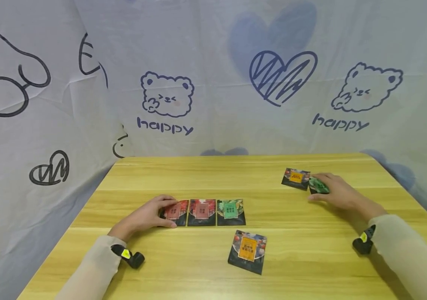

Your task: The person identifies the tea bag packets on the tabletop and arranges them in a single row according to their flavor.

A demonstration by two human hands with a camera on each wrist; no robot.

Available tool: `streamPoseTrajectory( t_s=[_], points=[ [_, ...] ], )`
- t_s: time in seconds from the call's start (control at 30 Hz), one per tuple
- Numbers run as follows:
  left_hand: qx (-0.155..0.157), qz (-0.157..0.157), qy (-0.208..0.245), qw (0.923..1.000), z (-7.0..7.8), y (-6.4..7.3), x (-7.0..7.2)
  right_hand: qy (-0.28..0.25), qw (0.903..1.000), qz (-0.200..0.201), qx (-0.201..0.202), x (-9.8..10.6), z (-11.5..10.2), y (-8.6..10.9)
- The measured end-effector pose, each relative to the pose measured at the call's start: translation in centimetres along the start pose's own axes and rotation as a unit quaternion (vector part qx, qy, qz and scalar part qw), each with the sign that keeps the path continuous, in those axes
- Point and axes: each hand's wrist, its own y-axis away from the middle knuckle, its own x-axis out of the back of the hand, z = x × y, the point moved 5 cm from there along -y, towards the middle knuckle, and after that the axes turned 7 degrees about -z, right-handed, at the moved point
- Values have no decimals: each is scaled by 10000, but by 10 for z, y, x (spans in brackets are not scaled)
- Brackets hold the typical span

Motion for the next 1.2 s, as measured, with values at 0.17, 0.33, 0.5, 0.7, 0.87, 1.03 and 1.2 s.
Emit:
streamPoseTrajectory(
  t_s=[0.17,0.33,0.5,0.7,0.87,1.03,1.2],
  points=[
    [-54,21,-29,10000,-1,-1,0,-136,9997,-93,-154,0,8,-3],
    [-66,24,28,10000,0,-2,-1,-217,9994,-181,-204,1,11,-4],
    [-47,24,56,10000,0,-2,-1,-251,9987,-278,-333,-1,15,-6],
    [-50,34,-4,10000,-1,-2,0,-210,9987,-312,-347,-4,19,-8],
    [-55,10,-8,10000,-1,-2,-1,-96,9992,-326,-221,-5,18,-7],
    [-74,24,-31,10000,-2,-2,-1,-45,9993,-323,-196,-4,18,-6],
    [-91,34,-51,9999,-2,-2,0,-64,9992,-345,-202,-4,20,-6]
  ],
)
